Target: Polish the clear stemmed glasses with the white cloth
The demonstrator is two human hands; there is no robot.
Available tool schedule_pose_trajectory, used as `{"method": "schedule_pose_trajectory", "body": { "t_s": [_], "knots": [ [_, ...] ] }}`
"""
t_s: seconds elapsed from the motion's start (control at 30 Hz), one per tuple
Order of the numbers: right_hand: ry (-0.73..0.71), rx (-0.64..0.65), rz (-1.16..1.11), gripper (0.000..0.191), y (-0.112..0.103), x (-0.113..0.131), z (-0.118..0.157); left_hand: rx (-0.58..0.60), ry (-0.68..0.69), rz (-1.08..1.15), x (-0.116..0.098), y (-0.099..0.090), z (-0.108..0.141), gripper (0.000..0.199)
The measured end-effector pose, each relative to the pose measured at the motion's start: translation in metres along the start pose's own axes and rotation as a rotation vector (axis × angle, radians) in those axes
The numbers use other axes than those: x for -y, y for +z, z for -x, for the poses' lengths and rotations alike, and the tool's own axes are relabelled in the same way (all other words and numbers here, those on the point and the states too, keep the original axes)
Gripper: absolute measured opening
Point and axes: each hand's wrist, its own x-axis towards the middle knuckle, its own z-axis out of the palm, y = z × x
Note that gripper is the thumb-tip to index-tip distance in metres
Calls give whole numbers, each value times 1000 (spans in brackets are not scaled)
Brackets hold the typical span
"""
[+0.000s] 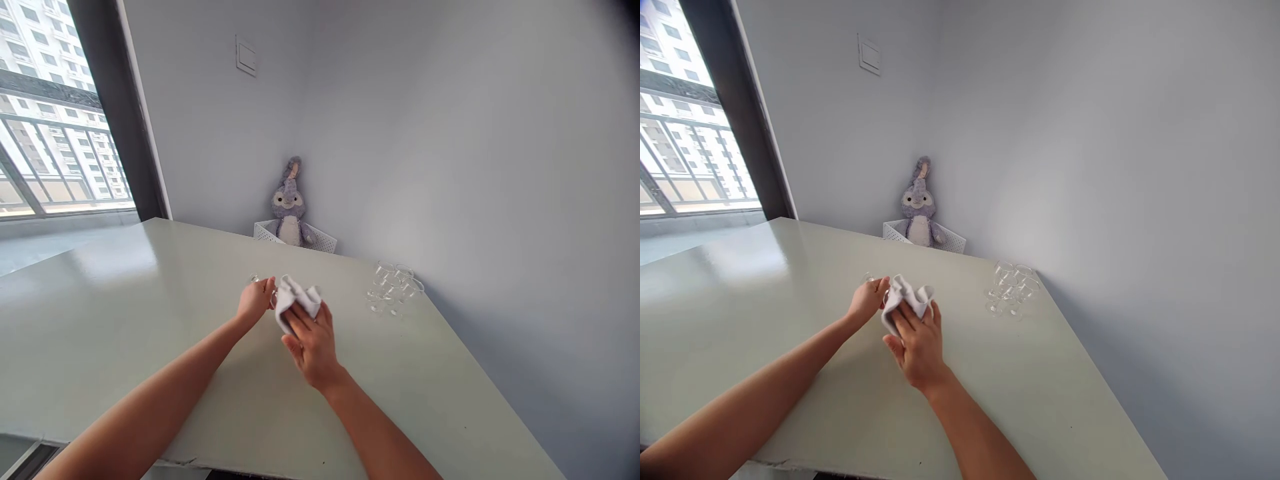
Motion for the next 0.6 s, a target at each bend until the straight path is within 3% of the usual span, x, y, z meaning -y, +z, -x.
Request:
{"method": "schedule_pose_trajectory", "body": {
  "t_s": [0.07, 0.13, 0.27, 0.43, 0.53, 0.6],
  "knots": [
    [-32, 91, -41, 44, 3, 3, 0, 13, 91, -102, -4, 7, 6, 25],
    [42, 80, -117, 44, 5, 0, 0, 36, 188, -170, -9, 13, 14, 16],
    [424, 5, -551, 36, 7, -22, -4, 10, 344, -250, -17, 19, 30, 23],
    [915, 256, -1359, 30, 1, -38, -7, -66, 494, -202, -24, 17, 39, 45],
    [982, 338, -1680, 39, -3, -31, -9, -107, 416, -92, -24, 12, 36, 47],
    [970, 283, -1761, 44, -1, -22, -10, -148, 325, -55, -22, 10, 32, 49]
  ]
}}
